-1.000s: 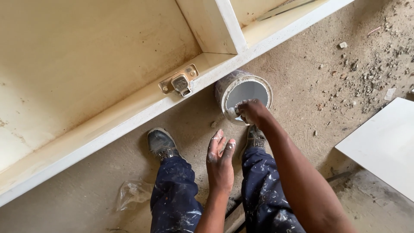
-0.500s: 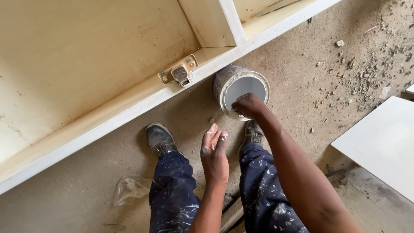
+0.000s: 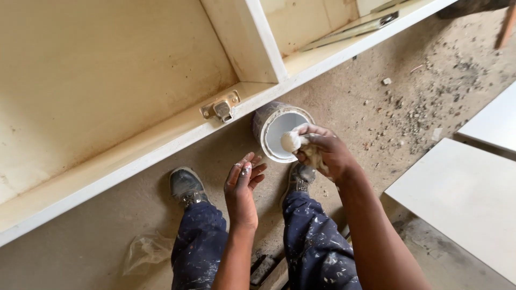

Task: The person stirs white paint in a bucket using a wooden stick. They then pour the paint into a smaller container and add a powder from a brown paper bag, mixing the contents thoroughly with the stick.

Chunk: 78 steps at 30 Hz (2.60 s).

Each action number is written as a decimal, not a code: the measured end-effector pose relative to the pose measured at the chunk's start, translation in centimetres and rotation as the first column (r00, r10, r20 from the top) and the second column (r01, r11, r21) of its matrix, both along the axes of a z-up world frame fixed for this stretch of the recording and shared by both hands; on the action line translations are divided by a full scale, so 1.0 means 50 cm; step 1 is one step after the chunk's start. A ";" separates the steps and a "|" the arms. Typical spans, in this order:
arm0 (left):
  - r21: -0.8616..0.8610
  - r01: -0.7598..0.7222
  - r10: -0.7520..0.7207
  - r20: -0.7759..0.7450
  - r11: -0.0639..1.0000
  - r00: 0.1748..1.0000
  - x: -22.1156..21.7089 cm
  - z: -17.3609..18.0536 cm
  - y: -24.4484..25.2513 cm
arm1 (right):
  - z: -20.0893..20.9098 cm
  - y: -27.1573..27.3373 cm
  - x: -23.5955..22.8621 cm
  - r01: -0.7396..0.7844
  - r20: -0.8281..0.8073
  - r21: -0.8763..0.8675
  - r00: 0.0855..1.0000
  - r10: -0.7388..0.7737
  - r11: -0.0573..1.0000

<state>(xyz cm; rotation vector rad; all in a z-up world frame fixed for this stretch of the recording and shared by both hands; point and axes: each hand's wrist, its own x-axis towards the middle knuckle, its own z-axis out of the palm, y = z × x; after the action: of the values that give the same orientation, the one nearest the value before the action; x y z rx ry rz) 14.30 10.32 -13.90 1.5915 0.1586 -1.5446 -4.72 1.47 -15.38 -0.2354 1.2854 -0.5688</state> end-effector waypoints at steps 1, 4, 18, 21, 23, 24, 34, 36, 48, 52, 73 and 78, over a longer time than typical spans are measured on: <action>-0.008 -0.001 0.001 -0.008 1.000 1.000 0.001 -0.002 0.001 | 0.024 -0.007 -0.003 -0.001 -0.008 -0.008 1.000 0.001 1.000; -0.289 0.003 -0.062 -0.195 0.957 0.979 0.006 0.001 -0.007 | 0.091 -0.035 0.005 0.198 0.081 -0.085 0.978 -0.191 0.976; -0.435 0.300 -0.381 -0.109 0.849 0.918 0.050 0.017 -0.092 | 0.190 -0.119 0.185 -0.400 -0.721 -0.581 0.657 -0.220 0.709; -0.381 0.327 -0.394 -0.111 0.865 0.912 0.048 0.014 -0.106 | 0.124 -0.083 0.210 -0.642 -0.822 -0.517 0.557 -0.119 0.567; -0.399 0.325 -0.398 -0.113 0.857 0.910 0.051 0.011 -0.118 | 0.139 -0.141 0.193 -0.627 -0.762 -0.624 0.621 -0.184 0.467; -0.414 0.326 -0.405 -0.118 0.850 0.907 0.053 0.012 -0.120 | 0.148 -0.165 0.184 -0.599 -0.692 -0.714 0.681 -0.239 0.361; -0.068 0.464 -0.469 -0.146 0.883 0.871 0.055 0.058 -0.182 | 0.067 -0.090 0.180 -0.768 -0.830 -0.557 0.530 -0.175 0.316; -0.097 0.424 -0.435 -0.179 0.900 0.882 0.045 0.039 -0.175 | 0.122 -0.159 0.127 -0.622 -0.716 -0.684 0.672 -0.187 0.381; -0.067 0.439 -0.443 -0.201 0.896 0.874 -0.035 0.016 -0.174 | 0.192 -0.189 0.214 -0.856 -0.926 0.166 0.036 0.377 0.489; -0.075 0.441 -0.447 -0.211 0.894 0.870 -0.058 0.050 -0.194 | 0.080 -0.077 0.168 -0.910 -0.933 -0.306 0.345 0.101 0.281; 0.154 0.129 -0.159 0.207 0.980 0.965 0.037 0.119 -0.060 | 0.141 -0.062 0.279 -0.773 -0.879 -0.413 0.476 0.010 0.481; 0.178 0.038 -0.058 0.110 0.983 0.992 0.063 0.126 0.004 | 0.133 -0.192 0.089 -0.844 -0.889 -0.436 0.351 -0.292 0.311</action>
<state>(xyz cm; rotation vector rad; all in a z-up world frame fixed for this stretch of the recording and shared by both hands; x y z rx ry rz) 17.46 10.51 -7.61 1.8302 0.1987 -1.5047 -0.25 -8.15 -8.72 -2.1329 1.7009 -0.7304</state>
